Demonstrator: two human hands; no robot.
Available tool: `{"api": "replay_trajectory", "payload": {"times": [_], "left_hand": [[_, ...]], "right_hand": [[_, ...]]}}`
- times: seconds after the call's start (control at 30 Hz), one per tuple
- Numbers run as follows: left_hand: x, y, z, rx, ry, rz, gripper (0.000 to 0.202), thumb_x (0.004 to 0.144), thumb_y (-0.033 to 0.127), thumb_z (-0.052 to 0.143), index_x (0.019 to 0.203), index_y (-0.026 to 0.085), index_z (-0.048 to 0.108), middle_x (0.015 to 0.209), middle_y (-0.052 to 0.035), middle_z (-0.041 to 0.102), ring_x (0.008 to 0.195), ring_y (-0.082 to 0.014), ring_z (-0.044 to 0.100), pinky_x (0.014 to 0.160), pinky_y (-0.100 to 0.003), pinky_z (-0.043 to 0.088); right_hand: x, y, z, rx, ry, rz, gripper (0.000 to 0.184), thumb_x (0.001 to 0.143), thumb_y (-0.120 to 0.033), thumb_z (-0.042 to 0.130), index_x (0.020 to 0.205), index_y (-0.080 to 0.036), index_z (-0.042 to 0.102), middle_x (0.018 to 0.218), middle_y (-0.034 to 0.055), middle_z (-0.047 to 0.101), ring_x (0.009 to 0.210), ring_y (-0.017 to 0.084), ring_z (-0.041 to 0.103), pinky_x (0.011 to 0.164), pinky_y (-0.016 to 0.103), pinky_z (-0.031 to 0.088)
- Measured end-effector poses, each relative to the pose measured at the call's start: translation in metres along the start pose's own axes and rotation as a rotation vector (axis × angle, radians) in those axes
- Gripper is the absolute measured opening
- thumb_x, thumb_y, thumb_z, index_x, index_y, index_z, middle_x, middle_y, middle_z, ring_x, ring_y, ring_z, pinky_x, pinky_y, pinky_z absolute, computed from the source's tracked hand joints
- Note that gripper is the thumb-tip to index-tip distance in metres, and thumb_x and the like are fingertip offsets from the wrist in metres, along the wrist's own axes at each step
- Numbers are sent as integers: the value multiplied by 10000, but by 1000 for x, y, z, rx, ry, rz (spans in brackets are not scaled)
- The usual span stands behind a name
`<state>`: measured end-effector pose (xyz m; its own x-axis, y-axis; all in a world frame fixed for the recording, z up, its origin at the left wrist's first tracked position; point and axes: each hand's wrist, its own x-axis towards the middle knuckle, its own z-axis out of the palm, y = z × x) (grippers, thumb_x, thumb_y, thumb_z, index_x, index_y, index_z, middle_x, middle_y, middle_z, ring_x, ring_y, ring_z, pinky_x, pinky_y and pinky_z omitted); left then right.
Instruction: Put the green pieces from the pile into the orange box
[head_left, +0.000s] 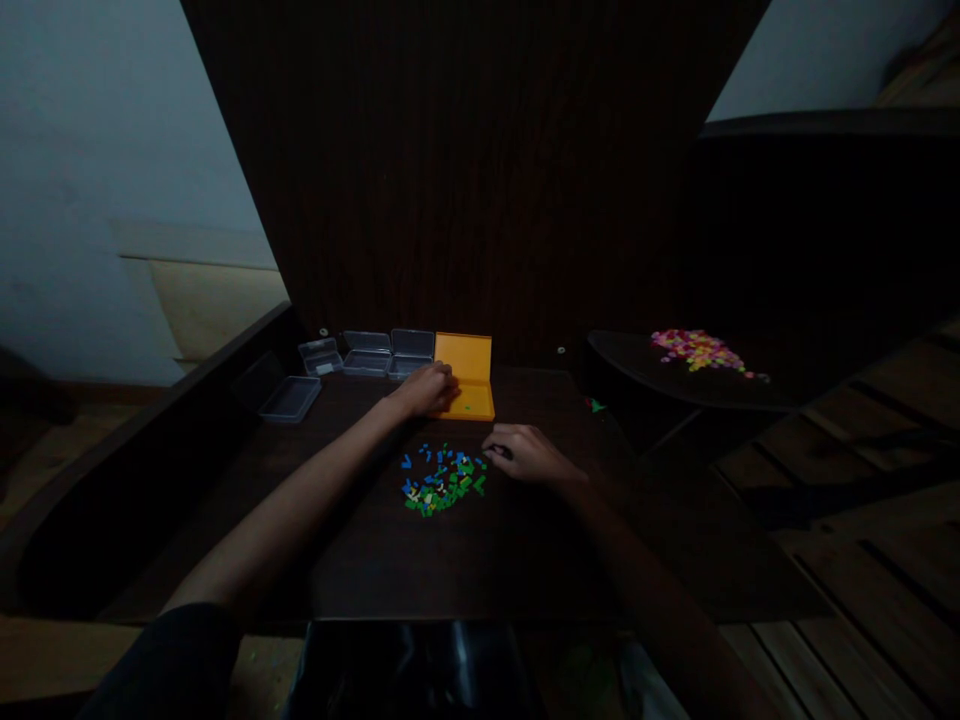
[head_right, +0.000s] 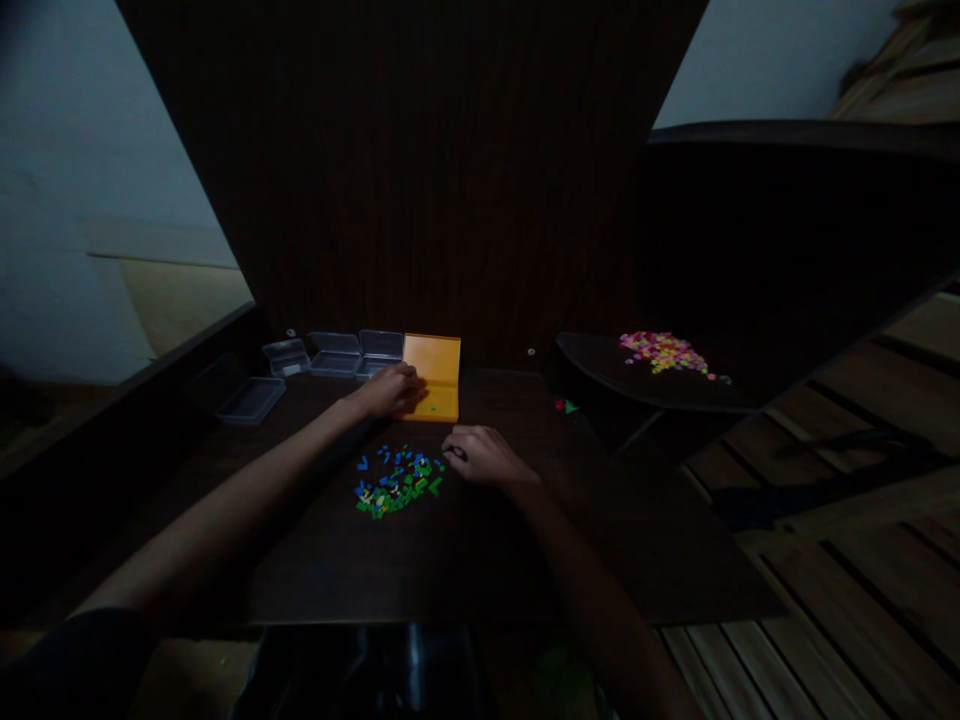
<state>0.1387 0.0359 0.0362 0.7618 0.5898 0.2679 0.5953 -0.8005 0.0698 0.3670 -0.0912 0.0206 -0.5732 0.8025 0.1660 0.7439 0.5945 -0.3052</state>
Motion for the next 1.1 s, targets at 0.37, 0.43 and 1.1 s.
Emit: {"api": "replay_trajectory", "payload": {"times": [0.37,0.43,1.1], "left_hand": [[-53,14,-18,-261,124,-47,265,927,151,455,1065,169,681,1031,-90,666,1012,-222,593,924,-368,482],[-66,17,-15,-300,110,-45,247,936,188,466,1054,165,682,1015,-88,668,1002,-219,594,920,-365,483],[-86,56,-4,-471,5,27,107,870,165,594,879,177,700,939,-53,662,965,-196,605,894,-312,481]], "right_hand": [[4,-1,-3,138,110,-12,145,885,-136,564,894,-182,702,839,46,658,744,152,591,686,249,426],[5,0,-3,160,176,-23,142,909,-180,560,897,-174,701,823,50,635,733,154,580,672,256,430],[65,27,-17,128,232,83,127,851,-186,610,836,-152,731,795,39,578,718,156,536,676,262,414]]}}
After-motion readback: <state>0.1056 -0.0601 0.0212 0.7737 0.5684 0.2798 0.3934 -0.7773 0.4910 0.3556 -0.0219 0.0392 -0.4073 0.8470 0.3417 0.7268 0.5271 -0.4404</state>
